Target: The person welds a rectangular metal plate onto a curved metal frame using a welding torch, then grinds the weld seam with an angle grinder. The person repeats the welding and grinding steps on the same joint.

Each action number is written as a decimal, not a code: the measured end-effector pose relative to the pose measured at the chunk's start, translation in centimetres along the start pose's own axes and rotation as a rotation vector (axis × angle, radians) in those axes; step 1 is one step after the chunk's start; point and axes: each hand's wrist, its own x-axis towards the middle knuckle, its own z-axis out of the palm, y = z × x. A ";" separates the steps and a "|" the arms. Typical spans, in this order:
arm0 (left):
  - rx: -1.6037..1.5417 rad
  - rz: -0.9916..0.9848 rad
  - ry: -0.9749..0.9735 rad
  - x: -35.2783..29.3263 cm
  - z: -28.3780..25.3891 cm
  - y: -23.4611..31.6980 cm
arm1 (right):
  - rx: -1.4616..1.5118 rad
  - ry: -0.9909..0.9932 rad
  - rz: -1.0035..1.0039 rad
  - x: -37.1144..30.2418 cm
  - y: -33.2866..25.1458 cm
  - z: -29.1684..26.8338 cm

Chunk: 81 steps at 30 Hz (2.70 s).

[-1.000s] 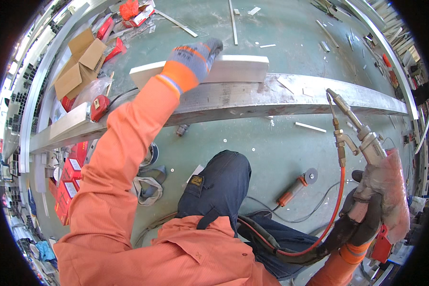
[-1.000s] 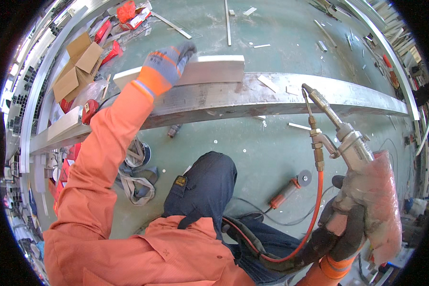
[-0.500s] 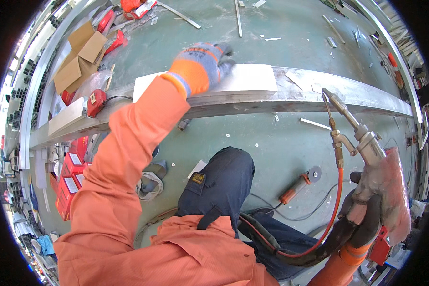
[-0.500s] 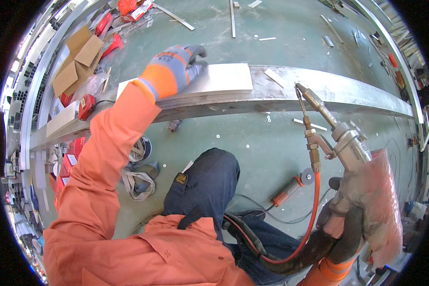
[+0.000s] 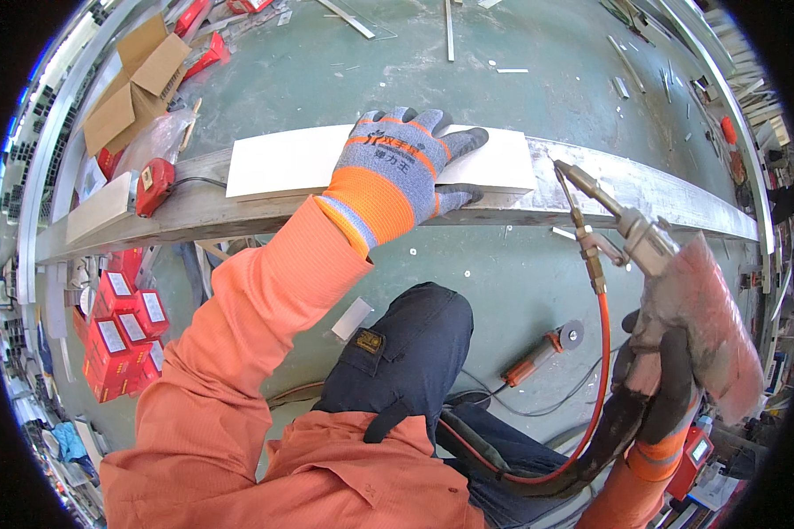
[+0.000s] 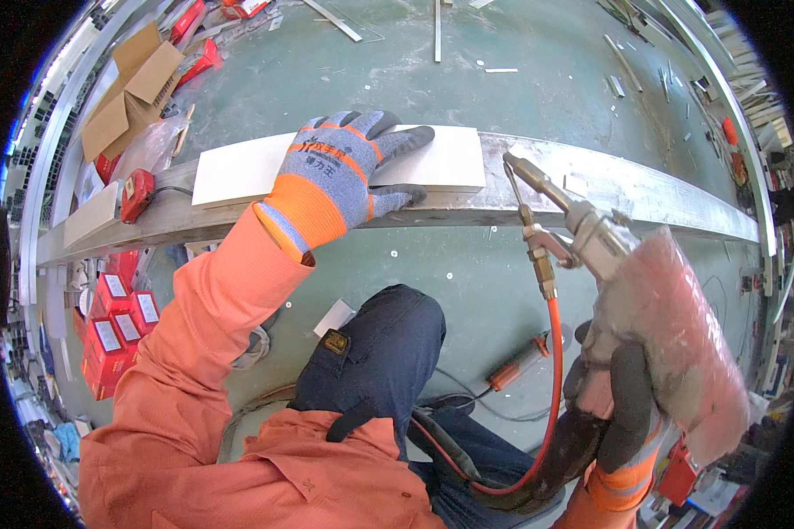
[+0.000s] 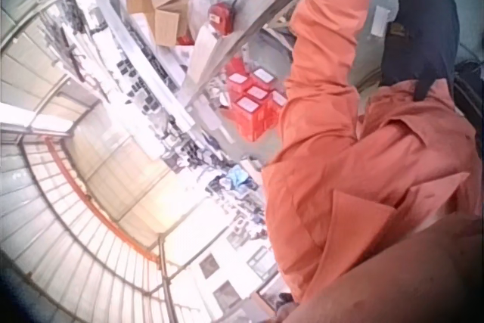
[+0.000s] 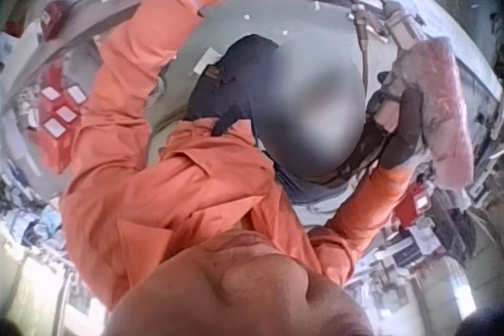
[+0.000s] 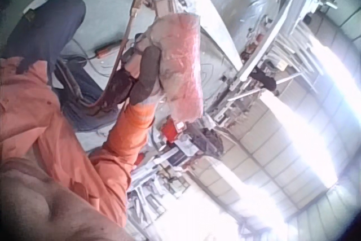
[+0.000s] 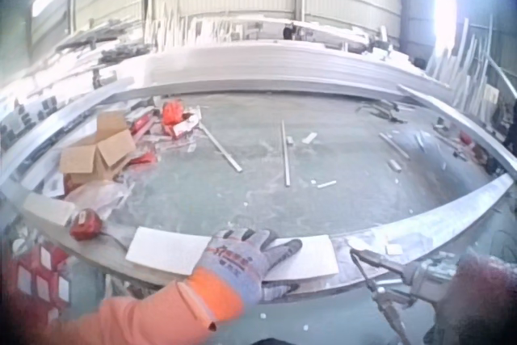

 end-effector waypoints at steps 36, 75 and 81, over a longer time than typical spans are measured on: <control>-0.020 0.019 0.006 0.4 0.4 -0.7 | -0.125 -0.064 -0.065 3.0 -0.1 3.6; -0.028 -0.005 -0.005 -0.2 -0.8 -0.4 | -0.259 -0.144 0.022 1.9 -1.4 1.6; -0.095 -0.013 0.004 0.2 -0.4 -0.9 | -0.311 -0.094 -0.086 1.7 -0.4 1.2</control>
